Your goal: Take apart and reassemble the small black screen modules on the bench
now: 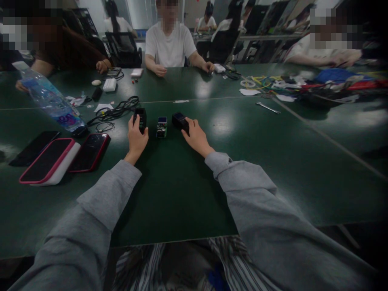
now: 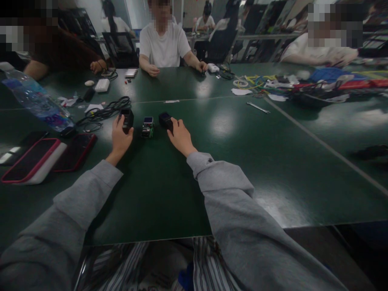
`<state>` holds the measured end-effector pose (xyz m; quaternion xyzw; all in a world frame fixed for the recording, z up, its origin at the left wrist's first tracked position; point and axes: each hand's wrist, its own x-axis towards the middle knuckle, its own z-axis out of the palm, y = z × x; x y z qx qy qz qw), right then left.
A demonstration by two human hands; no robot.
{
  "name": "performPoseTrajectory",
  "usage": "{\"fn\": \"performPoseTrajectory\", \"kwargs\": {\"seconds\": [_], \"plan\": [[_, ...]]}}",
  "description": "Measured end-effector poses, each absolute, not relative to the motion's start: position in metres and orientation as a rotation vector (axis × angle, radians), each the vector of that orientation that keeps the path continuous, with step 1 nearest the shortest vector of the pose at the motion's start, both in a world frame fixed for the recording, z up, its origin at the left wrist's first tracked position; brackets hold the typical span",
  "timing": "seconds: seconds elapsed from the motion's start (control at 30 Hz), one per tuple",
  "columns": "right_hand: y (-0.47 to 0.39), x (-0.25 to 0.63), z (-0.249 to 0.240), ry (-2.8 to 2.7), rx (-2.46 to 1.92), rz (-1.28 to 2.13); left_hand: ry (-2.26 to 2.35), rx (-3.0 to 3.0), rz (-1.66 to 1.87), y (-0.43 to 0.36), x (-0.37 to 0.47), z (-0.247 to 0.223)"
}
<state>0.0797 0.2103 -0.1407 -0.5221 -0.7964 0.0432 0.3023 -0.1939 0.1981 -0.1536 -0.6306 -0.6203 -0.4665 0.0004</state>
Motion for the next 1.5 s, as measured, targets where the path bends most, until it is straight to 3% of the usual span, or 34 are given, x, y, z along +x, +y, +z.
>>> {"fn": "performPoseTrajectory", "kwargs": {"seconds": [0.53,0.67,0.87,0.97,1.5], "plan": [[0.212,0.080,-0.141,-2.142,-1.285,0.053,-2.265,-1.702,-1.507,0.199,-0.200,-0.154],[0.212,0.079,-0.141,-2.142,-1.284,0.068,-1.948,-1.861,-1.513,0.182,-0.181,-0.136],[0.213,0.079,-0.143,-2.151,-1.268,0.072,-1.425,-2.574,-0.892,0.167,-0.154,-0.127],[0.214,0.080,-0.143,-2.164,-1.280,0.100,-1.403,-2.644,-0.766,0.168,-0.153,-0.129],[0.209,0.080,-0.141,-1.996,-1.502,-0.005,-1.563,-2.467,-0.848,0.171,-0.157,-0.131]]}}
